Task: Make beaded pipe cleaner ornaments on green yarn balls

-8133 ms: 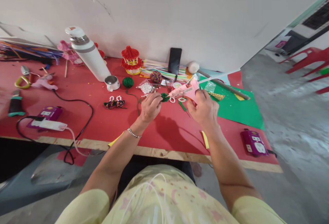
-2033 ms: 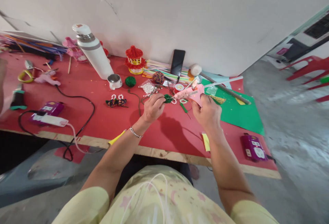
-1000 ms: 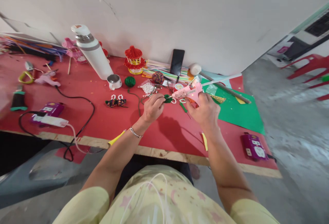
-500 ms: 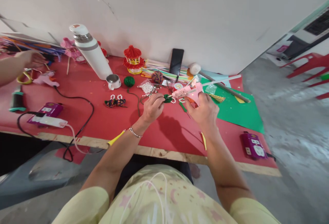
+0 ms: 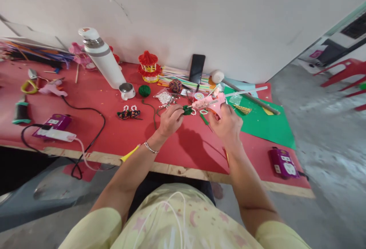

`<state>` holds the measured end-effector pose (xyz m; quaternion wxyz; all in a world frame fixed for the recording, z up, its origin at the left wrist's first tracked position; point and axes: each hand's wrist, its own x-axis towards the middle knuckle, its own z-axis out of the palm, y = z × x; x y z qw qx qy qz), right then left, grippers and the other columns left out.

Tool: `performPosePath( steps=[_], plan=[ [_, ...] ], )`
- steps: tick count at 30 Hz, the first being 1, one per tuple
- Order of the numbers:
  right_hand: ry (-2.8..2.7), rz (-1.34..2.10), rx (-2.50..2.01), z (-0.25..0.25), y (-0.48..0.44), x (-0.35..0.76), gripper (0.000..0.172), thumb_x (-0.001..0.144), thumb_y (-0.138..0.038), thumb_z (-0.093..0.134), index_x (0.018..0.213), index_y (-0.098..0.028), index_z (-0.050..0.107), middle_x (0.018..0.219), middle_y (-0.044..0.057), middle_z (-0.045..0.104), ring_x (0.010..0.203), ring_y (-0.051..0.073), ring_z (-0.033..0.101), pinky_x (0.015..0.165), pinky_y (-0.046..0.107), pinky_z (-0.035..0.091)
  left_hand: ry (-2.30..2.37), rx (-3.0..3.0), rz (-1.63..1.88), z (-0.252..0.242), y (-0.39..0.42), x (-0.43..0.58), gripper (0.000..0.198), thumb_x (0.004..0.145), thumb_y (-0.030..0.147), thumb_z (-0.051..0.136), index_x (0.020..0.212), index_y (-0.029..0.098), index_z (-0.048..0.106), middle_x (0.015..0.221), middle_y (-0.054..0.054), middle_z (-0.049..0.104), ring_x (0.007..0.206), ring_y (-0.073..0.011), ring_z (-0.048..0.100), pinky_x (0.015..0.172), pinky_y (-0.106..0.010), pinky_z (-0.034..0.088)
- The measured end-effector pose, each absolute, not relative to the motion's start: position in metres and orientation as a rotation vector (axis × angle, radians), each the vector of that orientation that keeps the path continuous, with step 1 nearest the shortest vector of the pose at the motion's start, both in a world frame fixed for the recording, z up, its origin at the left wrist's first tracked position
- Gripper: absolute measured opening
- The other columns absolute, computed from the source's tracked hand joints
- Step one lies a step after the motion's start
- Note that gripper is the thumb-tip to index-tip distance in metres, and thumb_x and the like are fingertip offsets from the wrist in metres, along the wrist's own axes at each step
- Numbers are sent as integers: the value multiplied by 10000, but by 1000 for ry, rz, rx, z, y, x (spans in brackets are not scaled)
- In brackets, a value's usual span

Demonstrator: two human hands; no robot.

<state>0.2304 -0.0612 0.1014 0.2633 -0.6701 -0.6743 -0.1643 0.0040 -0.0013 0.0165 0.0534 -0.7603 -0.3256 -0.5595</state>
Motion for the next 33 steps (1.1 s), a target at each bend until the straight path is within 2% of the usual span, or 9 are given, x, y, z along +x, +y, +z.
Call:
performPosePath(
  steps=[6, 13, 25, 33],
  plan=[
    [-1866, -433, -1790, 105, -64, 232, 291, 954, -407, 544, 1071, -164, 653, 917, 103, 720, 727, 224, 602, 596, 322, 285, -963, -2315, -1668, 17, 0, 3, 224, 865, 62, 620, 1001, 234, 663, 1045, -75, 744, 970, -188, 725, 874, -328, 603],
    [-1873, -439, -1748, 107, -68, 234, 275, 952, -398, 542, 1051, -165, 651, 888, 96, 713, 707, 219, 597, 594, 318, 284, -882, -2294, -1731, 19, -1, 3, 285, 845, 29, 632, 1051, 226, 653, 1042, -72, 735, 986, -189, 714, 865, -318, 597],
    [-1866, -389, -1745, 107, -72, 233, 289, 956, -411, 519, 1060, -176, 650, 909, 104, 725, 735, 226, 625, 607, 321, 326, -1172, -2340, -1776, 17, 0, 5, 168, 829, 104, 653, 945, 225, 651, 1019, -75, 732, 977, -195, 713, 883, -347, 604],
    [-1810, -313, -1842, 99, -68, 244, 373, 903, -558, 626, 971, -191, 626, 903, 101, 715, 787, 246, 639, 649, 321, 370, -1261, -2278, -2002, 21, -3, 9, 158, 804, 114, 675, 926, 198, 621, 992, -62, 712, 802, -143, 667, 651, -252, 549]
  ],
)
